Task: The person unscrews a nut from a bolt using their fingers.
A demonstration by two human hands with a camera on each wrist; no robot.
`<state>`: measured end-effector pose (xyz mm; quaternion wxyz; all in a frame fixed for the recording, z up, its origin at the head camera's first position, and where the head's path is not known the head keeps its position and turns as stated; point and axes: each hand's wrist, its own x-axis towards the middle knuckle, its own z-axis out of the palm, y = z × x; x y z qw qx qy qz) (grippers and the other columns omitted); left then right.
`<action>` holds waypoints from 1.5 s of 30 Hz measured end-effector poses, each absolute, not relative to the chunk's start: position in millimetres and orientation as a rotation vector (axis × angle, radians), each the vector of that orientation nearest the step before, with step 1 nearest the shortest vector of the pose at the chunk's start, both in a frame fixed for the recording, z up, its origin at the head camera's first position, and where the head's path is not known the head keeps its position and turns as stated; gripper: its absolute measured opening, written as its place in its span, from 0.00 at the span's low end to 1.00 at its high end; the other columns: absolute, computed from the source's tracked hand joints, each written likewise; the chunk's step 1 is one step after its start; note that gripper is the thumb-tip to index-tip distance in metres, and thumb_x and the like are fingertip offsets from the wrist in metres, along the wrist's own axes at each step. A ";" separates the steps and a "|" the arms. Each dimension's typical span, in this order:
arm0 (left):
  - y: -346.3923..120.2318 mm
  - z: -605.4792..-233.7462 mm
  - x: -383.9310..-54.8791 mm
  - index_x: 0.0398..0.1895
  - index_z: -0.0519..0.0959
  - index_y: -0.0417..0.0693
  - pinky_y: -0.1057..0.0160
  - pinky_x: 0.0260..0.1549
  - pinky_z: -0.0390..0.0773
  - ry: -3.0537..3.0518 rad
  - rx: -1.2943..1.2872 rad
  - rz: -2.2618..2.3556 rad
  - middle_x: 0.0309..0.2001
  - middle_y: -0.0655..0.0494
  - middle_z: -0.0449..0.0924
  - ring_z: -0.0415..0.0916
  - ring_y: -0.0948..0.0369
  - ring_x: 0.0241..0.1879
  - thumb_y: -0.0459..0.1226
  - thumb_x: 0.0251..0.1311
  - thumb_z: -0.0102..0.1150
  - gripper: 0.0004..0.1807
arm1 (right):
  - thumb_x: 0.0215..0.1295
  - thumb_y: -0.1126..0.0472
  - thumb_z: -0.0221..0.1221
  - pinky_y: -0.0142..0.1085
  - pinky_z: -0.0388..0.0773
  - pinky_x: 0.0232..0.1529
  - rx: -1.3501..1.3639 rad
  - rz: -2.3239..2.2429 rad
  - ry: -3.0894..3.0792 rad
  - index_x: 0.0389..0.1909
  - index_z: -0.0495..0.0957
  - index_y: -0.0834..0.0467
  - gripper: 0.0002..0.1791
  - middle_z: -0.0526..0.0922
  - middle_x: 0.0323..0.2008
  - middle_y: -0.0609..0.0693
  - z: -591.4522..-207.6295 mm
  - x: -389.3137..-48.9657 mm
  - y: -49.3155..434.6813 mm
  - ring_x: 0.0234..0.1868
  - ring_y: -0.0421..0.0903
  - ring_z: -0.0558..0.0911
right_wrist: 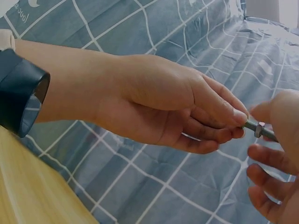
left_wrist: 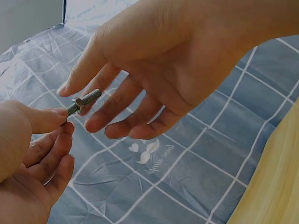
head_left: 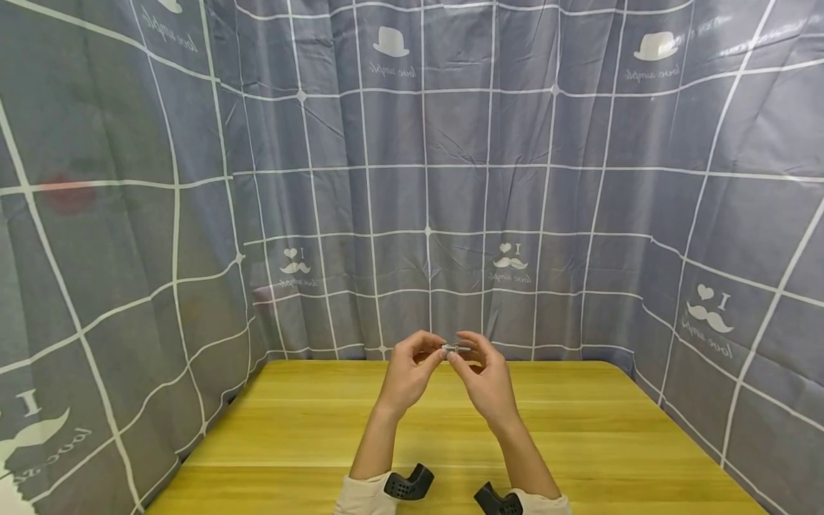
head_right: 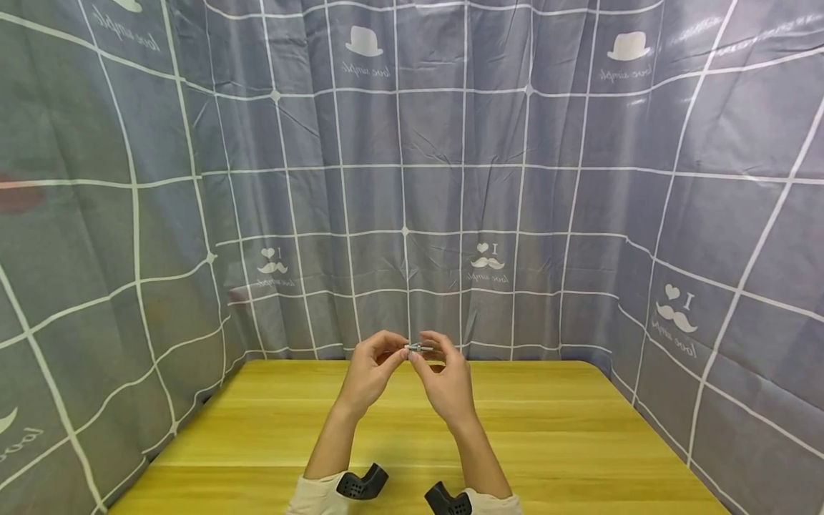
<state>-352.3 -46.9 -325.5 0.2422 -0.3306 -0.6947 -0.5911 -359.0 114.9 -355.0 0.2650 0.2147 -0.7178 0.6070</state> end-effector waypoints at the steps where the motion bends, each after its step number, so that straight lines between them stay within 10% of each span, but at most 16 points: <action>1: -47.2 -324.0 -350.0 0.42 0.82 0.31 0.58 0.44 0.80 -1.894 -0.910 -1.619 0.38 0.41 0.83 0.80 0.49 0.39 0.23 0.68 0.61 0.03 | 0.75 0.59 0.63 0.47 0.77 0.52 0.573 1.644 -1.944 0.58 0.81 0.58 0.15 0.84 0.52 0.54 -355.1 -359.0 114.9 0.50 0.52 0.82; 45: -48.6 -321.8 -348.2 0.43 0.82 0.29 0.53 0.45 0.80 -1.900 -0.920 -1.608 0.39 0.38 0.82 0.81 0.46 0.40 0.23 0.69 0.60 0.04 | 0.77 0.62 0.60 0.45 0.77 0.48 0.556 1.637 -1.940 0.53 0.82 0.60 0.09 0.86 0.46 0.53 -355.3 -358.2 113.3 0.48 0.50 0.83</action>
